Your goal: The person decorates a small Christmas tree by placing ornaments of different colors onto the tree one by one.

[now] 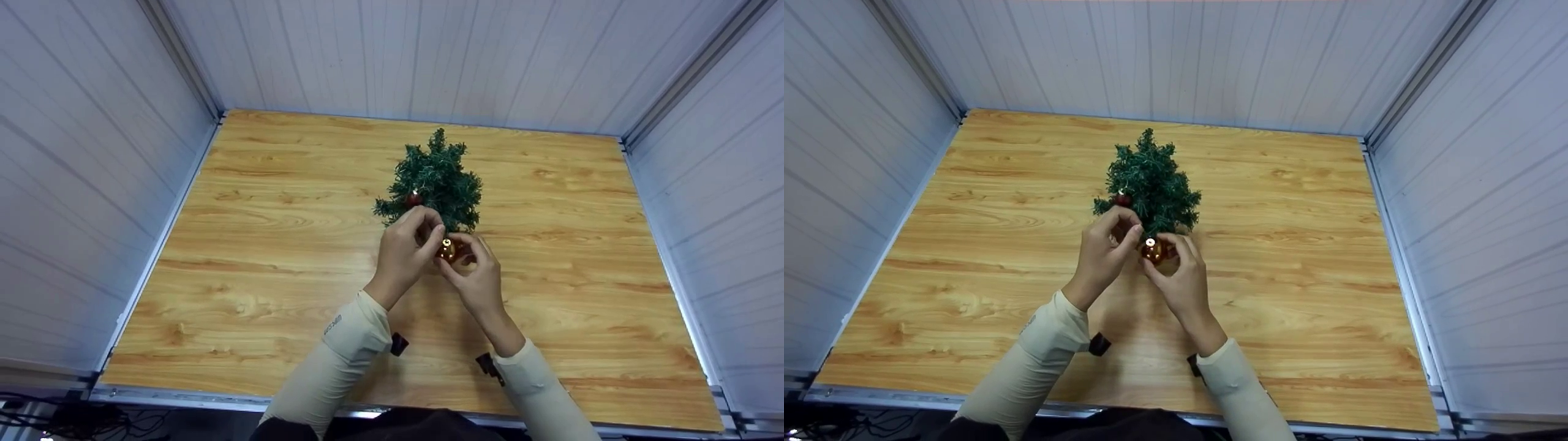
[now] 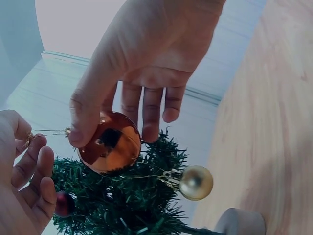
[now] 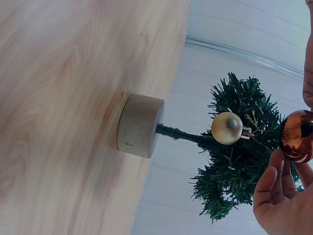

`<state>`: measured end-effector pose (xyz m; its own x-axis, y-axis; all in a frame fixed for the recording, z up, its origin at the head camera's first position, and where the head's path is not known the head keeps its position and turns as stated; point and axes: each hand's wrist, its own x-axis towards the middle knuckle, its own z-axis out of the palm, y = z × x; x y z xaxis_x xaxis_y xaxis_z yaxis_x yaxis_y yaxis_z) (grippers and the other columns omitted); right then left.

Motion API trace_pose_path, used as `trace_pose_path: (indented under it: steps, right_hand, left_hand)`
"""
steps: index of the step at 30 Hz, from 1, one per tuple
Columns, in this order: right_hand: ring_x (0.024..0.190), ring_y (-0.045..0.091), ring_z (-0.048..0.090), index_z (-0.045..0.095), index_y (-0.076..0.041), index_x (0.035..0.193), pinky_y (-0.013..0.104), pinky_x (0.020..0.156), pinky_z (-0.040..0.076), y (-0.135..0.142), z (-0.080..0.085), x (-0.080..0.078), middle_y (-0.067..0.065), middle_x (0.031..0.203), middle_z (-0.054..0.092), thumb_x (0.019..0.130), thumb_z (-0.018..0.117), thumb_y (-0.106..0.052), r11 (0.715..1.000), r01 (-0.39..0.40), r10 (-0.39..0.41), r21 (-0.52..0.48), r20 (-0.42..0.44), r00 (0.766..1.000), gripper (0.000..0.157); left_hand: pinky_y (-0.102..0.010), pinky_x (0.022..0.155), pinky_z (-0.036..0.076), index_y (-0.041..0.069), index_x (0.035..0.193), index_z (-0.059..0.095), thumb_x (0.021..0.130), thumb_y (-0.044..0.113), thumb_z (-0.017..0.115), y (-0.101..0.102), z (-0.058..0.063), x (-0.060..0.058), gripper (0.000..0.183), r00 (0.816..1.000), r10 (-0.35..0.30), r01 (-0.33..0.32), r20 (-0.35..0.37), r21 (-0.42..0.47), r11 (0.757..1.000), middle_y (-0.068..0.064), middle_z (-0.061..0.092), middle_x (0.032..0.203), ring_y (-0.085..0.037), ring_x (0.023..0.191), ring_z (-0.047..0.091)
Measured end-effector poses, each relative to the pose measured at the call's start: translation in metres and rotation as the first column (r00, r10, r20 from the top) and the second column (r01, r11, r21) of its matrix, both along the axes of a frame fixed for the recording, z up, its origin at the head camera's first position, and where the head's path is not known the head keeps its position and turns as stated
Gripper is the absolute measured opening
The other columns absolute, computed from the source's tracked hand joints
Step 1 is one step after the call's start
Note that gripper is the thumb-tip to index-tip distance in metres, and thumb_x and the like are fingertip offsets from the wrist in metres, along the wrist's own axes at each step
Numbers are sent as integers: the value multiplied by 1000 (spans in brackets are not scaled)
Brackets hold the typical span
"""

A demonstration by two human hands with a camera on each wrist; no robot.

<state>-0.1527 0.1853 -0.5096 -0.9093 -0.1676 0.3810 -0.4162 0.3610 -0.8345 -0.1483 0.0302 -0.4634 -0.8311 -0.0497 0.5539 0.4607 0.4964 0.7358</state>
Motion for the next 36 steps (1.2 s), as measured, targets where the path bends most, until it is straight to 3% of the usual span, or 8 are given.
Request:
trace_pose_path:
  steps: [8, 15, 22, 27, 30, 34, 36]
  right_hand:
    - [84, 12, 59, 65, -11, 120, 29, 71, 50, 1, 2, -1, 3, 107, 65, 84, 79, -21, 1000, -15, 16, 18, -35, 999, 39]
    - [83, 13, 59, 65, -10, 120, 40, 71, 51, 3, 5, -2, 3, 102, 64, 84, 79, -20, 999, -39, 39, 11, -42, 998, 40]
    - [85, 14, 60, 65, -11, 121, 36, 74, 49, 6, 14, -5, 4, 105, 65, 84, 79, -19, 999, -40, 41, 12, -45, 998, 40]
    - [87, 33, 60, 66, 2, 116, 29, 75, 44, 8, 54, -3, 20, 101, 66, 85, 74, -3, 999, -21, 18, -29, -99, 995, 33]
    - [86, 37, 60, 65, 9, 111, 26, 75, 43, 9, 83, -2, 25, 97, 65, 86, 69, 4, 998, -37, 30, -51, -133, 991, 26]
    - [85, 30, 60, 67, 10, 105, 25, 77, 42, 10, 105, -9, 22, 95, 67, 87, 69, 4, 995, -91, 84, -47, -135, 987, 19]
    - [84, 24, 61, 68, 9, 102, 26, 78, 42, 11, 107, -15, 22, 95, 69, 87, 69, 5, 992, -116, 110, -51, -116, 987, 16]
  left_hand:
    - [-21, 60, 45, 11, 93, 62, 95, 14, 63, 2, 6, 0, 4, 1000, -8, 8, 1, -31, 999, 1, 60, 82, -7, 68, 53]
    - [-22, 62, 46, 11, 93, 64, 95, 14, 63, 4, 12, 0, 3, 999, -27, 25, -28, -76, 997, 1, 63, 83, -8, 69, 56]
    - [-23, 65, 47, 11, 93, 64, 95, 14, 63, 5, 21, -4, 3, 999, -34, 30, -41, -91, 995, 1, 63, 85, -8, 73, 57]
    - [-22, 65, 46, 11, 94, 64, 95, 15, 63, 5, 30, -4, 5, 997, -65, 62, -39, -82, 995, 2, 62, 85, -7, 73, 55]
    - [-21, 65, 47, 11, 94, 65, 96, 16, 63, 5, 36, -4, 5, 996, -81, 79, -33, -73, 994, 2, 63, 86, -7, 74, 56]
    - [-21, 64, 46, 11, 94, 65, 96, 16, 63, 5, 42, -6, 5, 996, -86, 84, -26, -73, 994, 2, 62, 84, -7, 72, 55]
    - [-21, 64, 46, 11, 94, 65, 96, 16, 63, 5, 44, -8, 5, 996, -87, 85, -22, -74, 994, 2, 62, 83, -7, 71, 54]
